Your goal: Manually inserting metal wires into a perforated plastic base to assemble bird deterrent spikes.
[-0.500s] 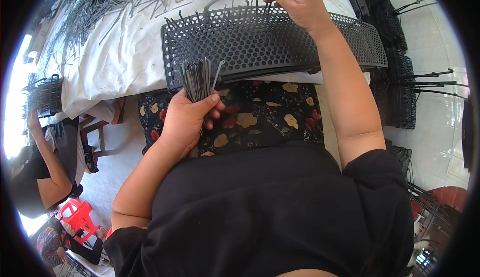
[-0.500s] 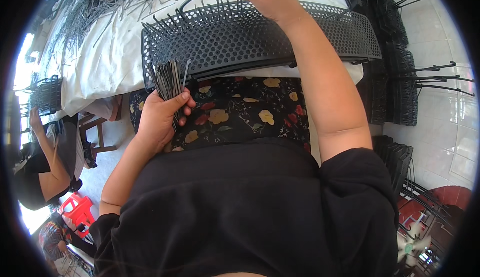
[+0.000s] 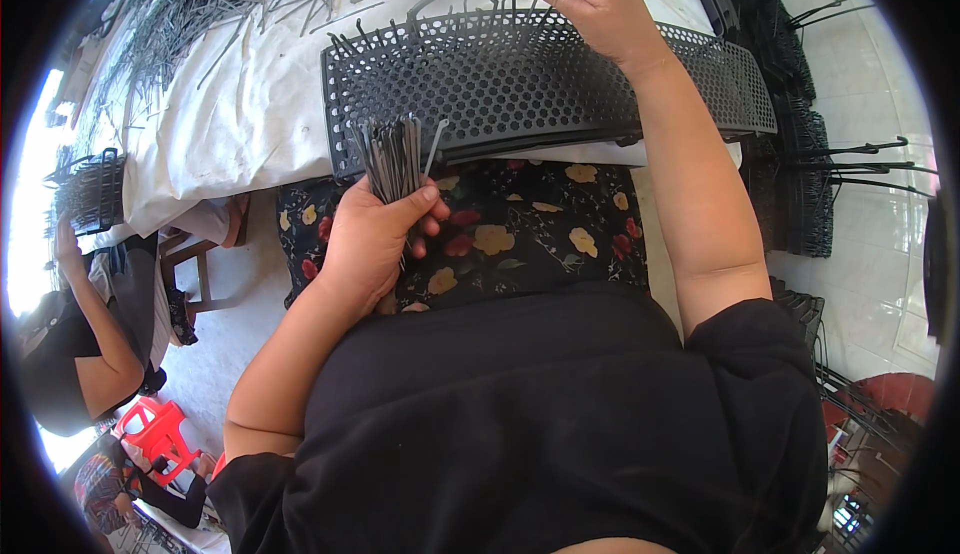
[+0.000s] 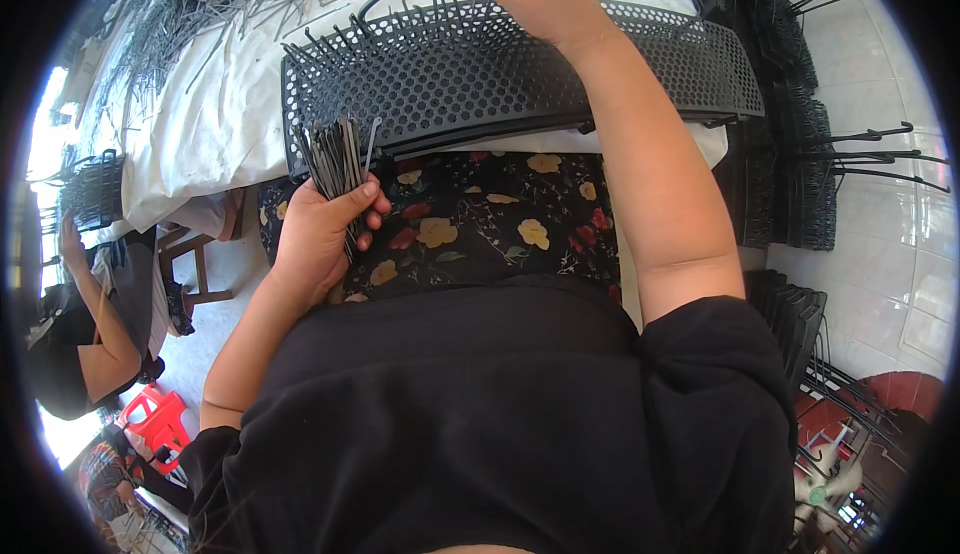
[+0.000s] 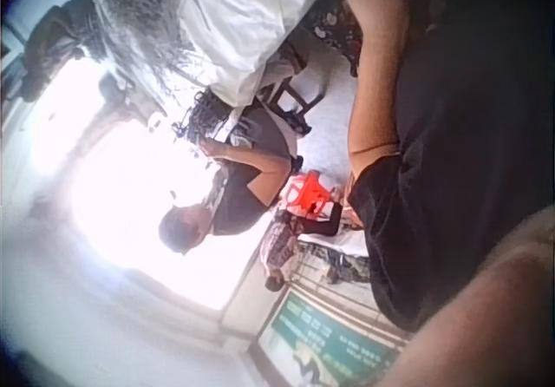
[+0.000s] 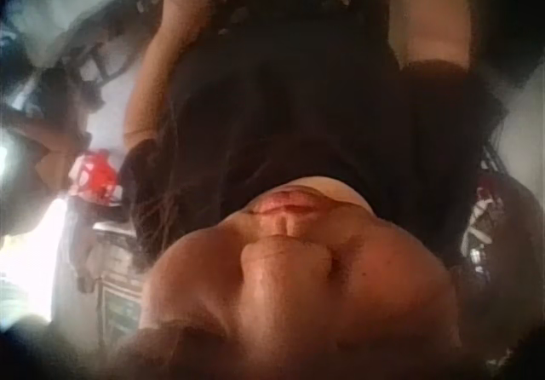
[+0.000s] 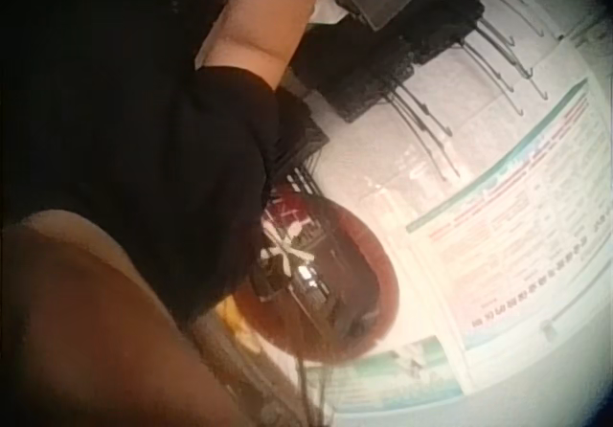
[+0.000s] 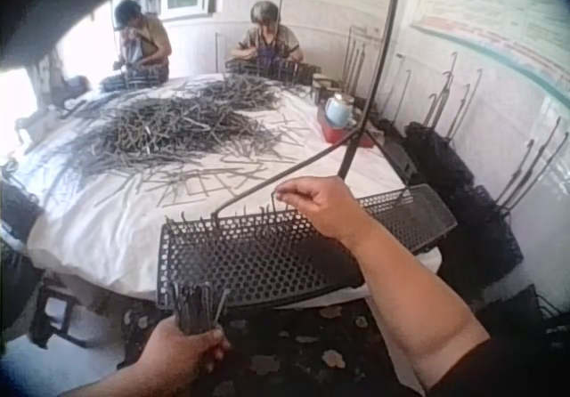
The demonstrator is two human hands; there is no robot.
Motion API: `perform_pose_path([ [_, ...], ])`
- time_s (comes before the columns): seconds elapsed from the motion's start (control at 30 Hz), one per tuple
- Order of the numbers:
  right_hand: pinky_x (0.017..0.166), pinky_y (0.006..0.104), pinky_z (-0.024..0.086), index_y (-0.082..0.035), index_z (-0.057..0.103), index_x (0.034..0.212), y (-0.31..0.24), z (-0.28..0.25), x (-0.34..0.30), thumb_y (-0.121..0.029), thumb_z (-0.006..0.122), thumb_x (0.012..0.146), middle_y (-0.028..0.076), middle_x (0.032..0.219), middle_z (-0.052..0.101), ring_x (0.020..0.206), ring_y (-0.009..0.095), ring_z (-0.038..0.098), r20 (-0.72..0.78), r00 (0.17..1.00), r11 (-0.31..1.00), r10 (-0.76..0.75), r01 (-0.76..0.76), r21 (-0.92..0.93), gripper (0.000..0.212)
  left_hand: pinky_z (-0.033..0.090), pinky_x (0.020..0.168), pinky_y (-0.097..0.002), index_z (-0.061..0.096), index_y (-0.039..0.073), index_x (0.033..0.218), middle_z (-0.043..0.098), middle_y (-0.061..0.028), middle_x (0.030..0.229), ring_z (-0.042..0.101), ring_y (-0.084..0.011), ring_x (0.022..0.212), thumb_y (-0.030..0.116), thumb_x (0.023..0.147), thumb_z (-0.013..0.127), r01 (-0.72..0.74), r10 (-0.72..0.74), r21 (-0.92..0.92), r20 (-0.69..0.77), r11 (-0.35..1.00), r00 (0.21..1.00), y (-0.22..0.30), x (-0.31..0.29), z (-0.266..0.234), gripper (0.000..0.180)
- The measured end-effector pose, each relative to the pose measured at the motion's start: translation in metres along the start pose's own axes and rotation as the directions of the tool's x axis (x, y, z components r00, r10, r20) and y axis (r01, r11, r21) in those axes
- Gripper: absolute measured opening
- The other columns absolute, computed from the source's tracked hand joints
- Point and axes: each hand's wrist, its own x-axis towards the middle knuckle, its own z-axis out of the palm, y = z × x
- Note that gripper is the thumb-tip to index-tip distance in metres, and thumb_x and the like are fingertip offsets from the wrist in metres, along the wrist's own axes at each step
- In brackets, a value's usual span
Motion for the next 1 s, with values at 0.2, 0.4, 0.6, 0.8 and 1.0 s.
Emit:
perform_pose_path([
  [0.2,0.087,0.0237,0.051,-0.005,0.071,0.106,0.007,0.007,-0.009,-0.015,0.064,0.091,0.005,0.098,0.072,0.092,0.014,0.067,-0.056,0.991,0.989,-0.121,0.125,0.074,0.019,0.042,0.049,-0.0224,0.059,0.004,0.098,0.064,-0.0053,0.079,0.057,-0.0098,0.064,0.01,0.092,0.061,0.001,-0.001,-0.002,-0.003,1.0,1.0,0.001,-0.001,0.001,0.008],
  [0.4,0.077,0.0223,0.051,-0.007,0.073,0.1,0.0,0.014,-0.012,-0.021,0.067,0.09,0.005,0.091,0.073,0.084,0.011,0.066,-0.13,0.988,0.994,-0.079,0.087,0.059,0.019,0.042,0.049,-0.0224,0.059,0.004,0.098,0.064,-0.0052,0.079,0.057,-0.0099,0.064,0.009,0.092,0.061,0.01,-0.01,-0.003,-0.008,1.0,1.0,0.001,0.0,0.002,0.008],
  [0.6,0.067,0.0317,0.052,0.004,0.066,0.093,-0.019,0.015,-0.002,-0.016,0.066,0.087,0.013,0.086,0.07,0.078,0.021,0.069,-0.002,0.999,0.989,-0.04,0.04,-0.141,0.021,0.042,0.049,-0.0225,0.059,0.005,0.097,0.064,-0.0054,0.079,0.057,-0.0102,0.064,0.009,0.092,0.061,0.003,-0.003,-0.005,-0.008,1.0,1.0,0.0,0.0,0.001,0.007],
  [0.8,0.072,0.0246,0.051,-0.007,0.073,0.1,-0.007,0.021,-0.013,-0.023,0.066,0.089,0.008,0.09,0.071,0.08,0.013,0.067,-0.192,0.98,0.977,0.046,-0.084,-0.195,0.02,0.043,0.049,-0.0227,0.059,0.003,0.097,0.064,-0.0055,0.079,0.058,-0.0102,0.064,0.009,0.092,0.061,0.016,-0.016,-0.035,-0.001,0.999,1.0,0.0,-0.001,0.0,0.008],
  [1.0,0.071,0.0274,0.052,-0.006,0.071,0.101,-0.004,0.03,-0.015,-0.021,0.065,0.089,0.01,0.091,0.071,0.079,0.021,0.067,-0.225,0.903,0.853,-0.365,0.229,-0.468,0.02,0.045,0.05,-0.0229,0.059,0.002,0.102,0.065,-0.006,0.081,0.059,-0.0104,0.066,0.01,0.094,0.059,0.013,-0.012,-0.113,0.011,0.994,1.0,-0.002,-0.001,0.003,0.011],
])
